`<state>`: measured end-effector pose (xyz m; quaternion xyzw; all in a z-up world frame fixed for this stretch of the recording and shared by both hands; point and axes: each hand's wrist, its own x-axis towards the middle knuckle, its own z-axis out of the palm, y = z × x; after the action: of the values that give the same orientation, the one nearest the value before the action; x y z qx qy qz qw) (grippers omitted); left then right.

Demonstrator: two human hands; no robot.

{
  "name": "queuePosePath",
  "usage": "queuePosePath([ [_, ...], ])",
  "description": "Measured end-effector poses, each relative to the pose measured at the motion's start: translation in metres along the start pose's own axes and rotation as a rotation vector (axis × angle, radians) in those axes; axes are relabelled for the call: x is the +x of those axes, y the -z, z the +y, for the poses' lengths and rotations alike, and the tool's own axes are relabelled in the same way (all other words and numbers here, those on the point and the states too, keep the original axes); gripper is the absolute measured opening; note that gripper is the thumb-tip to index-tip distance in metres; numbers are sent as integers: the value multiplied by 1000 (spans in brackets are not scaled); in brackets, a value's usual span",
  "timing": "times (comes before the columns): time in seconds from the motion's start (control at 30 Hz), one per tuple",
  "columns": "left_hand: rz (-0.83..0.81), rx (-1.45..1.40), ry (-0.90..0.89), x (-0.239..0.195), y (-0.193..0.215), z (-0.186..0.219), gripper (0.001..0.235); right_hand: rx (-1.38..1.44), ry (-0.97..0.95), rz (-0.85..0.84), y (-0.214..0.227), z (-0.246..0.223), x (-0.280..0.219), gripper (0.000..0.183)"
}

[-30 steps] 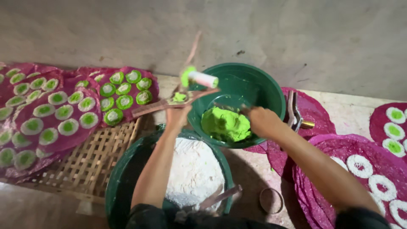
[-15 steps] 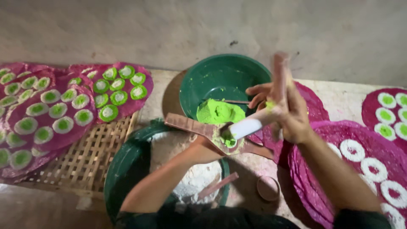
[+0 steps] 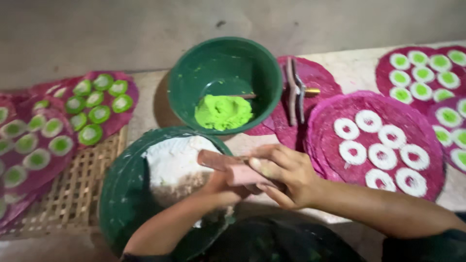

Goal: The person prepares and assembles traditional cakes by gathering white and green dough into a mold, pressing it onto a pink circular base, and arranging the finished items.

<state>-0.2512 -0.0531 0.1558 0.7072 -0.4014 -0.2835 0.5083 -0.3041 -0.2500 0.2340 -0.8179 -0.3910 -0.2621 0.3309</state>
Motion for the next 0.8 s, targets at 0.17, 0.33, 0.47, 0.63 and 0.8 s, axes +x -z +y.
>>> queuePosePath([
  [0.17,-95,-25,-50,34,7,7,70,563,-334,-90,36,25,-38,86],
  [0.33,-211,-209,-151,86,21,39,91,1178,-860,-572,94,71,-123,114],
  [0.47,-224,-864,-510,157,10,66,107,1260,-1016,-395,160,88,-206,98],
  [0.63,-285,-1455,-723,246,-89,56,83,1068,-1323,-328,227,96,-290,80],
  [0.8,-27,-1570,-718,307,-160,33,47,1078,-1389,-383,280,131,-330,77],
])
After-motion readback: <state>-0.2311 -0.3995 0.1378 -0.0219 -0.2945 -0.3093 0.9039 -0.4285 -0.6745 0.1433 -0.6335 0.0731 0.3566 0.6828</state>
